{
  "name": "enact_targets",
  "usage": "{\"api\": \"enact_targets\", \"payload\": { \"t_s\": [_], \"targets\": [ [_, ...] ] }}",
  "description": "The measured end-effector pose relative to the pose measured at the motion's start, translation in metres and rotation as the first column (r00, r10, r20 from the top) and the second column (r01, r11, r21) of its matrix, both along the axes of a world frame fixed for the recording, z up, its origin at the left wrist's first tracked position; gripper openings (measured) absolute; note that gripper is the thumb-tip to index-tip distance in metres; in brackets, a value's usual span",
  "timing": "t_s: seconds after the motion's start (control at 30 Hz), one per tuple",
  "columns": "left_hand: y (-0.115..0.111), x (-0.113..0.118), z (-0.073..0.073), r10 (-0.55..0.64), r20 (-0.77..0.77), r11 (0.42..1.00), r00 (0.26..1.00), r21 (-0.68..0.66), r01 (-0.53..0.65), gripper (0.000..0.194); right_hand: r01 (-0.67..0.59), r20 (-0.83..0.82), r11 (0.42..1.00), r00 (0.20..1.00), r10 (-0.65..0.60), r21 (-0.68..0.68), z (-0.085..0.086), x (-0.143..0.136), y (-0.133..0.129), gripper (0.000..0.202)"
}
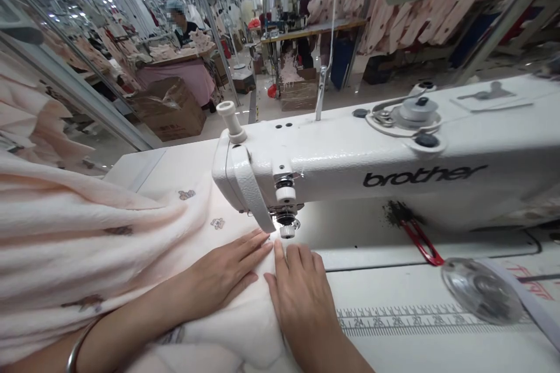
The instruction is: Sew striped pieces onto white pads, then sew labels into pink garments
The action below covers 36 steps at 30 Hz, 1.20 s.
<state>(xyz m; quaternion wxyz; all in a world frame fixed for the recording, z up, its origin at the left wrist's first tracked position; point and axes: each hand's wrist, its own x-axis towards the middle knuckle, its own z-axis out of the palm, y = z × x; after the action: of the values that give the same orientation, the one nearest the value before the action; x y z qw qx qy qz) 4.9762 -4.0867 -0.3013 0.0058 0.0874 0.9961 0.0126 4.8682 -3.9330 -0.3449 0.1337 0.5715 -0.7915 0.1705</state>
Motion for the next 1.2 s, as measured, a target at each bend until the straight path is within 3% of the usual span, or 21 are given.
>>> {"api": "enact_targets", "payload": {
  "t_s": [0.37, 1.2],
  "targets": [
    [-0.013, -0.005, 0.0, 0.05, -0.004, 0.991, 0.999, 0.122, -0.049, 0.042, 0.006, -0.015, 1.0, 1.0, -0.006, 0.015, -0.002, -0.006, -0.015, 0.037],
    [-0.017, -0.004, -0.004, 0.067, 0.022, 0.992, 0.997, 0.104, -0.069, 0.041, 0.03, -0.019, 1.0, 0.999, -0.03, 0.001, -0.003, -0.007, -0.014, 0.037]
  ]
}}
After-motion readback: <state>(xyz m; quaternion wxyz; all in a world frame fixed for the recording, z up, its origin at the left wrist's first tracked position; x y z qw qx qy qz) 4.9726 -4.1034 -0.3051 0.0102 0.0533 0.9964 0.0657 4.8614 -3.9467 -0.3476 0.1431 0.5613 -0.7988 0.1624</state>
